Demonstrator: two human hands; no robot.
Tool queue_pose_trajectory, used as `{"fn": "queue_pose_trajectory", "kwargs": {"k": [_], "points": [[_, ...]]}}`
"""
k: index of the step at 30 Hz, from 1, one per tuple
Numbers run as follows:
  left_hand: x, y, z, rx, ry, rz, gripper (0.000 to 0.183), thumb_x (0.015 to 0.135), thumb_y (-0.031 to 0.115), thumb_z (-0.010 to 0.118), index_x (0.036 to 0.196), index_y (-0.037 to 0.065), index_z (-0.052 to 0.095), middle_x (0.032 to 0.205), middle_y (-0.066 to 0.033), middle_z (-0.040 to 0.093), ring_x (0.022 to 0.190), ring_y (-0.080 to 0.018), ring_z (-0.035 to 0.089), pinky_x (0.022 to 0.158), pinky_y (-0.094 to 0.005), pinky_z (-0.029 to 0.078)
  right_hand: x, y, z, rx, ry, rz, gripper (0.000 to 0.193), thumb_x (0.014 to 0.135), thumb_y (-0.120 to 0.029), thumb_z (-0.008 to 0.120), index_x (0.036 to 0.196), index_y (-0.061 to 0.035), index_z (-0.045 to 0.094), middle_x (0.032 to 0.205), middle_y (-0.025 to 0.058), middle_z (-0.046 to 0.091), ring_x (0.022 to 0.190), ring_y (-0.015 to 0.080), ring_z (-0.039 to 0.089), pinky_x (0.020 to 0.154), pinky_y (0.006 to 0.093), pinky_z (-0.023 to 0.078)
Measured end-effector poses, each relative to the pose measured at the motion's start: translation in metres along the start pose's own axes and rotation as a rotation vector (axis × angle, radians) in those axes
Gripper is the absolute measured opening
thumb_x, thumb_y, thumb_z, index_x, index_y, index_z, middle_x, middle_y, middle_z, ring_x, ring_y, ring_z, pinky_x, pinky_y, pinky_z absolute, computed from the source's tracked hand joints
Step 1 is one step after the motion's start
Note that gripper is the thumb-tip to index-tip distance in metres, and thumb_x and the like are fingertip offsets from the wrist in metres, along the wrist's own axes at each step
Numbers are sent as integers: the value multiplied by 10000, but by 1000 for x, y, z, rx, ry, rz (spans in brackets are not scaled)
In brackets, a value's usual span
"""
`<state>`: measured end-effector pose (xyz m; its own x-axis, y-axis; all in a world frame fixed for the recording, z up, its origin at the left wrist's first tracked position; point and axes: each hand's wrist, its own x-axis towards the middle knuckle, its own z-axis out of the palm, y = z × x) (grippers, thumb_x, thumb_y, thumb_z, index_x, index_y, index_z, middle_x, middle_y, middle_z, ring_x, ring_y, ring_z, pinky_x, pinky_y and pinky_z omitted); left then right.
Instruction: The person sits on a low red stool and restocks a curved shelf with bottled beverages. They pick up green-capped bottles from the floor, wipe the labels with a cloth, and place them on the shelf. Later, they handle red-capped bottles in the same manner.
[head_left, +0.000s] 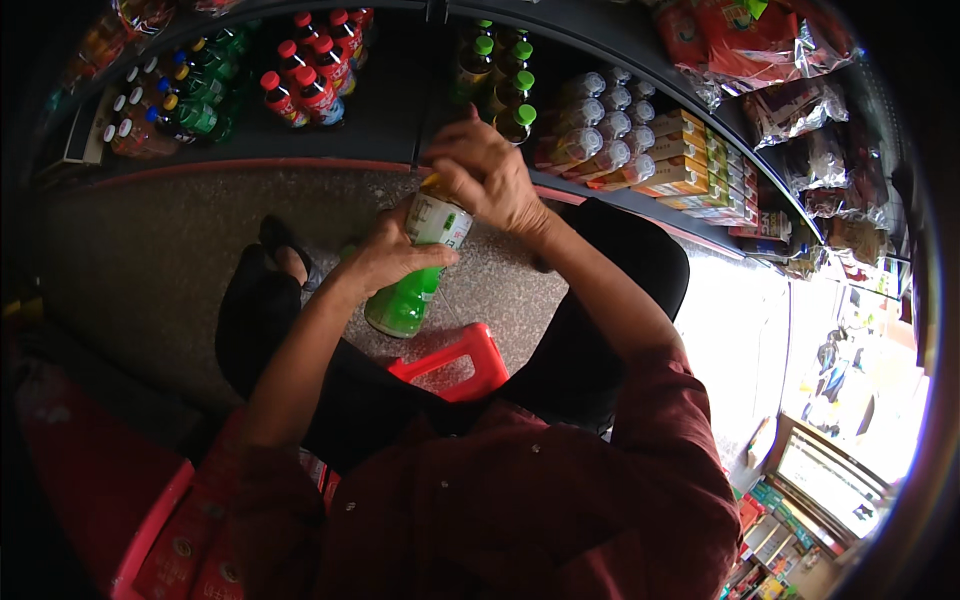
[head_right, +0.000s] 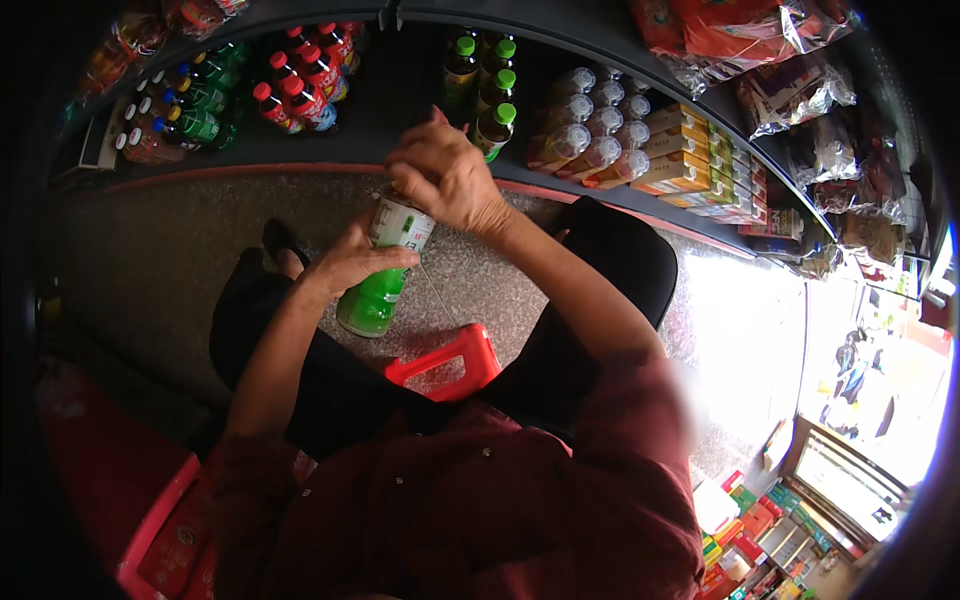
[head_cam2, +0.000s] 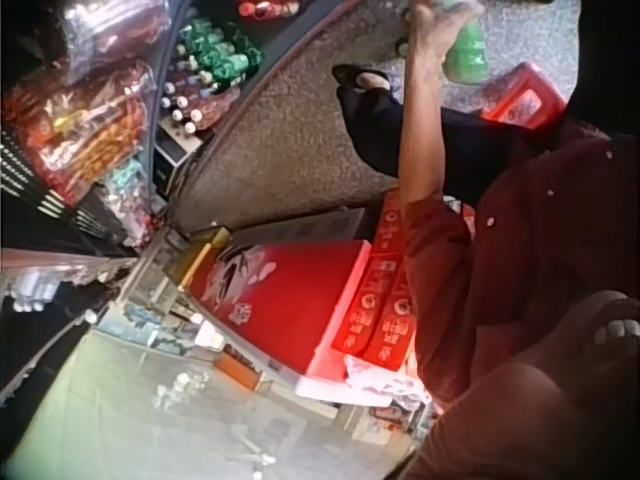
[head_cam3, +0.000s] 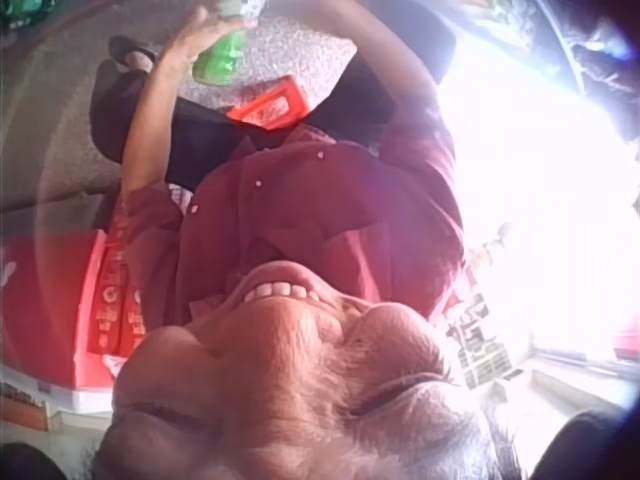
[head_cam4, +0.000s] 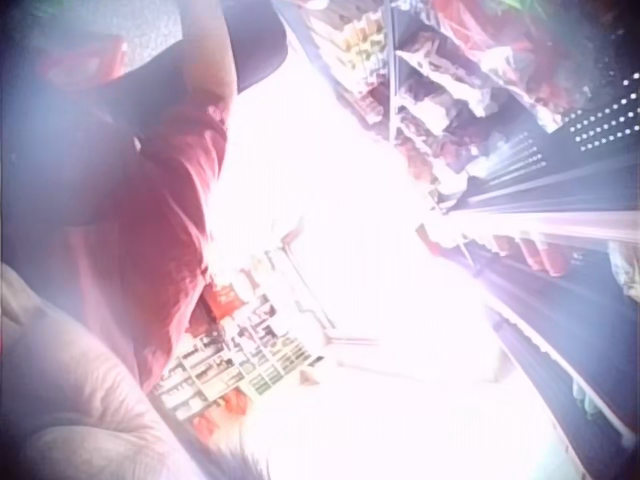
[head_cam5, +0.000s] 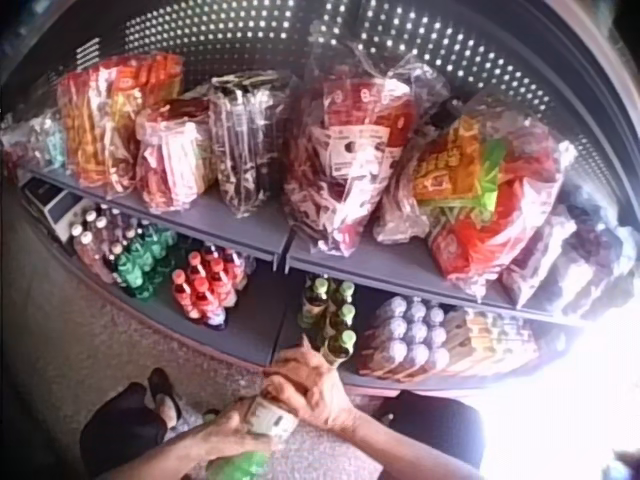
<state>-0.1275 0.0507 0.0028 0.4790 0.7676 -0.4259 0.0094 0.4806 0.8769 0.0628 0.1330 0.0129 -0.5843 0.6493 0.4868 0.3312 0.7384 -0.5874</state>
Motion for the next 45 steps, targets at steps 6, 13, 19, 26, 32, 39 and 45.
{"fn": "queue_pose_trajectory", "kwargs": {"k": [6, 13, 19, 26, 32, 39, 45], "points": [[-2, -1, 15, -438, -159, -46, 549, 834, 419, 658, 1198, 35, 511, 906, -97, 646, 743, -198, 660, 697, -336, 558, -3, 7, 12, 1349, 119, 914, 511, 980, -444, 422, 1067, 19, 619, 898, 105, 683, 706, 152, 634, 676, 291, 544], [17, 0, 1, -740, -18, 21, 760, 899, 730, 314, 1140, 64, 590, 851, -88, 670, 687, -187, 672, 604, -323, 582, -39, -26, 42, 346, 214, 572, 654, 991, -479, 407, 1407, 18, 320, 1124, 218, 536, 1048, 282, 560, 900, 362, 469], [20, -12, -22, -871, 231, -70, 800, 884, 764, 261, 1077, 62, 594, 868, -113, 666, 767, -232, 667, 658, -355, 567, -55, -90, 32, 9, -79, 144, 598, 864, -218, 625, 1384, -4, 421, 1299, 205, 407, 1158, 390, 432, 1004, 507, 336], [14, -16, -2, -780, 156, -67, 703, 962, 651, 245, 1180, 60, 557, 975, -102, 669, 816, -188, 674, 720, -320, 573, -51, -87, 33, -76, -219, -429, 446, 753, -323, 738, 1161, -161, 661, 1212, 12, 565, 1019, 239, 520, 876, 388, 427], [9, -7, 13, -765, 150, 16, 489, 992, 467, 447, 1241, 60, 553, 1025, -36, 638, 925, -119, 631, 841, -261, 525, -14, -49, 5, -241, 32, -350, 345, 767, -223, 736, 1100, -147, 689, 1150, 57, 586, 971, 223, 543, 867, 397, 442], [16, -13, -1, -717, -102, -139, 445, 975, 492, 468, 1106, 82, 581, 841, -11, 637, 689, -93, 628, 571, -253, 533, 6, -22, -13, -5, 226, 215, 230, 824, -119, 688, 1036, -30, 681, 1020, 124, 596, 952, 283, 576, 830, 374, 487], [24, -8, 5, -915, 62, 42, 615, 974, 584, 334, 1246, 70, 537, 1085, -90, 637, 927, -198, 649, 801, -344, 546, -27, -50, 25, -124, 44, -115, 300, 773, -161, 727, 1056, -74, 684, 1097, 103, 576, 1007, 306, 564, 904, 444, 478]]}}
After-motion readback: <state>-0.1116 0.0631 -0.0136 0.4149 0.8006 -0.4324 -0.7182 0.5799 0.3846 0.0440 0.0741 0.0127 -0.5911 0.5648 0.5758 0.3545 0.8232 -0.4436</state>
